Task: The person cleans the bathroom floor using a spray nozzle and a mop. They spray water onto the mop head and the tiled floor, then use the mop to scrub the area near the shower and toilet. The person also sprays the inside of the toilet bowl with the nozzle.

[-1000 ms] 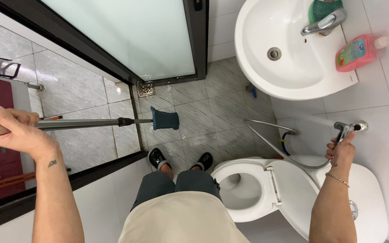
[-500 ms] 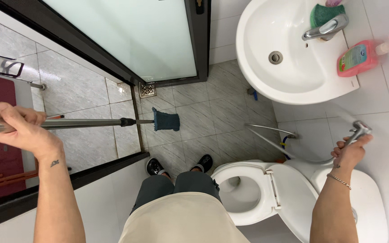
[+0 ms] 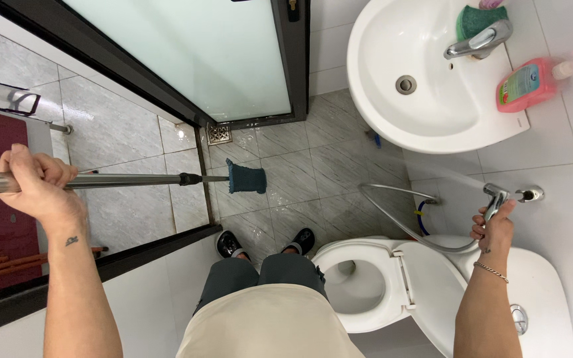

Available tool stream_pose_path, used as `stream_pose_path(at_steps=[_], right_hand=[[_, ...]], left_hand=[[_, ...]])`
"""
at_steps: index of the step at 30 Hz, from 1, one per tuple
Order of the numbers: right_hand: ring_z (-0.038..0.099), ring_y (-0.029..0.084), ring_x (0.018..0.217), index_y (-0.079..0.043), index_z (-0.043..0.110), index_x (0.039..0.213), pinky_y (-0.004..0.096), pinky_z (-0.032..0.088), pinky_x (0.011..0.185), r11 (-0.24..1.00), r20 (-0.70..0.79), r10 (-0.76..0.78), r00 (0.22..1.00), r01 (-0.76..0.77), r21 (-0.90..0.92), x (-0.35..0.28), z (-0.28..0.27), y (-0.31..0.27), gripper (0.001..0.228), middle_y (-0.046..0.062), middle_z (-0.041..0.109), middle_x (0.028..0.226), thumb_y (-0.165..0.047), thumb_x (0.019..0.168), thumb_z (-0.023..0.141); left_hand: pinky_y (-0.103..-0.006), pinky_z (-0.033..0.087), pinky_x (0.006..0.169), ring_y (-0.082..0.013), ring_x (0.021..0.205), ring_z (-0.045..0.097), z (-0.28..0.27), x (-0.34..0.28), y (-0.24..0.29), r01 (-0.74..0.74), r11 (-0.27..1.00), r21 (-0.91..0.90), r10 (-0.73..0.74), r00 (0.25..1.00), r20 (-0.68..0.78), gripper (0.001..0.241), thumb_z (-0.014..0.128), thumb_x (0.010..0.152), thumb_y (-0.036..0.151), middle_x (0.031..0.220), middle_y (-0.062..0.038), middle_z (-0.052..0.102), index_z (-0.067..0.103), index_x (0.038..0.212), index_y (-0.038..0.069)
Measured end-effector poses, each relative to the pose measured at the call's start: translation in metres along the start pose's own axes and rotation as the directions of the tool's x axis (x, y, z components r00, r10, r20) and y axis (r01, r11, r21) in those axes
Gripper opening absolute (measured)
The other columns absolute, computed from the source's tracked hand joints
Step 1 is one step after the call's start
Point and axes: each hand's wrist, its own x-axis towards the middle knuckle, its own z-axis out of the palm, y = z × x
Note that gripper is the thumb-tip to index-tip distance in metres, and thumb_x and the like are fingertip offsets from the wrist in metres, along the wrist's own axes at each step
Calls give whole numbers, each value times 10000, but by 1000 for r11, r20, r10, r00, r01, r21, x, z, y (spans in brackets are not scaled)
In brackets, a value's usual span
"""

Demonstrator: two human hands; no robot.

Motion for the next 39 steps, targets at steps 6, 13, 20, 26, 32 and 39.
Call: stream_pose_path(at_steps=[6,13,20,26,32,39], right_hand=[[272,133,577,-216,622,1098,333,211,568,986,-101,-31,994,47,162,-32,11,-19,906,-28,457,789,-1059,1100,291],[274,125,587,-194,628,1171,328,219,557,996,58,-36,998,32,84,-30,18,-12,895,-4,475,812,-997,1213,236],[374,73,534,-184,704,1200,322,298,459,989,277,-103,955,128,-72,3,10,23,984,-40,546,793,-1065,1246,267],[302,130,550,-206,633,1147,353,234,506,997,86,-14,996,20,-77,-17,27,3,946,-15,541,802,-1048,1217,207],[433,118,536,-217,692,1148,321,327,488,970,27,-234,972,231,79,-42,46,0,936,-3,597,792,-1050,1152,265],[343,101,529,-195,670,1134,320,258,482,978,198,-201,959,185,96,-51,68,14,887,8,541,776,-993,1227,292]], left_hand=[[-377,220,604,-126,620,171,-3,-1,4,7,999,50,-7,1000,6,562,603,1374,124,708,15,225,272,930,222],[-381,171,615,-124,630,159,-6,-2,-3,0,1000,-2,0,1000,13,550,617,1360,136,707,8,216,273,938,214],[-362,149,616,-104,630,136,-20,6,-27,4,999,-50,-2,999,39,505,661,1381,229,710,8,197,320,1008,216],[-373,128,633,-117,652,114,-9,0,-9,-3,999,-36,4,999,36,546,618,1353,130,719,16,173,251,959,221],[-371,156,630,-110,644,153,-16,5,-21,17,999,-32,-17,1000,2,498,675,1341,206,718,16,207,320,993,202],[-367,151,627,-115,645,149,-5,-6,-1,-13,1000,8,13,999,53,542,637,1361,178,725,24,203,293,944,208]])
